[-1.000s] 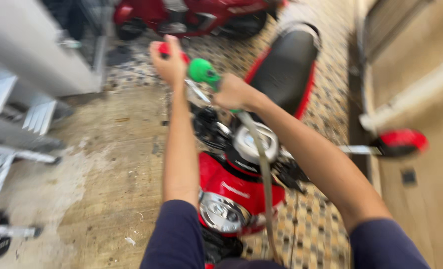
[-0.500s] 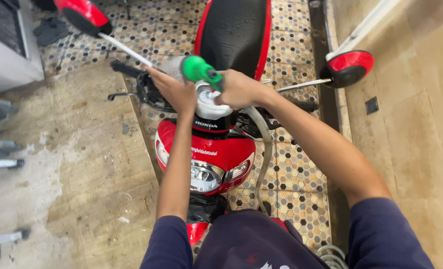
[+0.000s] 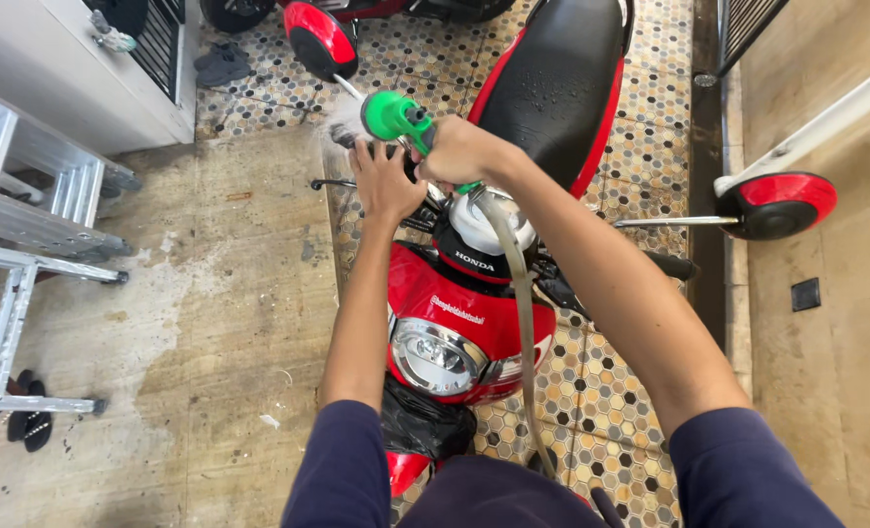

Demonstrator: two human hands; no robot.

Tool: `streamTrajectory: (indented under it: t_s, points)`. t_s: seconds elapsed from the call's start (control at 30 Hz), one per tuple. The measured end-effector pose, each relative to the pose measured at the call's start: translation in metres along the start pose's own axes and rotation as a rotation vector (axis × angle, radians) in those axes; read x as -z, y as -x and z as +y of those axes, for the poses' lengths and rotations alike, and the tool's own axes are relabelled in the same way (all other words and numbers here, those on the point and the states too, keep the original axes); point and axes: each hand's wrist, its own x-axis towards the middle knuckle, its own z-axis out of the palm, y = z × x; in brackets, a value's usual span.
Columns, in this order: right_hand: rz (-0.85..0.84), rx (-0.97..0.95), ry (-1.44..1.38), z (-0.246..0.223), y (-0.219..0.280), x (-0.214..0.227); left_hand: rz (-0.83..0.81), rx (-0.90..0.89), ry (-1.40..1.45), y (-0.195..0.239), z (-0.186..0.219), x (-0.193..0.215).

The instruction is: The person washes a red scooter using a water hose and by hand.

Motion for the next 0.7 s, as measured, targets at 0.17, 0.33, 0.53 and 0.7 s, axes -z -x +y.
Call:
streamTrajectory:
  t_s: [0.17,0.33,0.53,0.7]
  points:
    - [-0.075,-0.167,0.102,0.048,-0.007,-0.001,-0.068,0.178,0.090,0.007,-0.010,-0.016]
    - [-0.105,-0.291,0.222,0.064,0.081,0.029,-0.017,0.054,0.012,0.021,0.030,0.039]
    - [-0.084,-0.248,0.120,0.068,0.186,0.036,0.119,0.031,0.125,0.081,0.070,0.044]
    - [-0.136,-0.228,0.081,0.112,0.237,0.026,0.070,0.107,0.576,0.166,0.122,0.045]
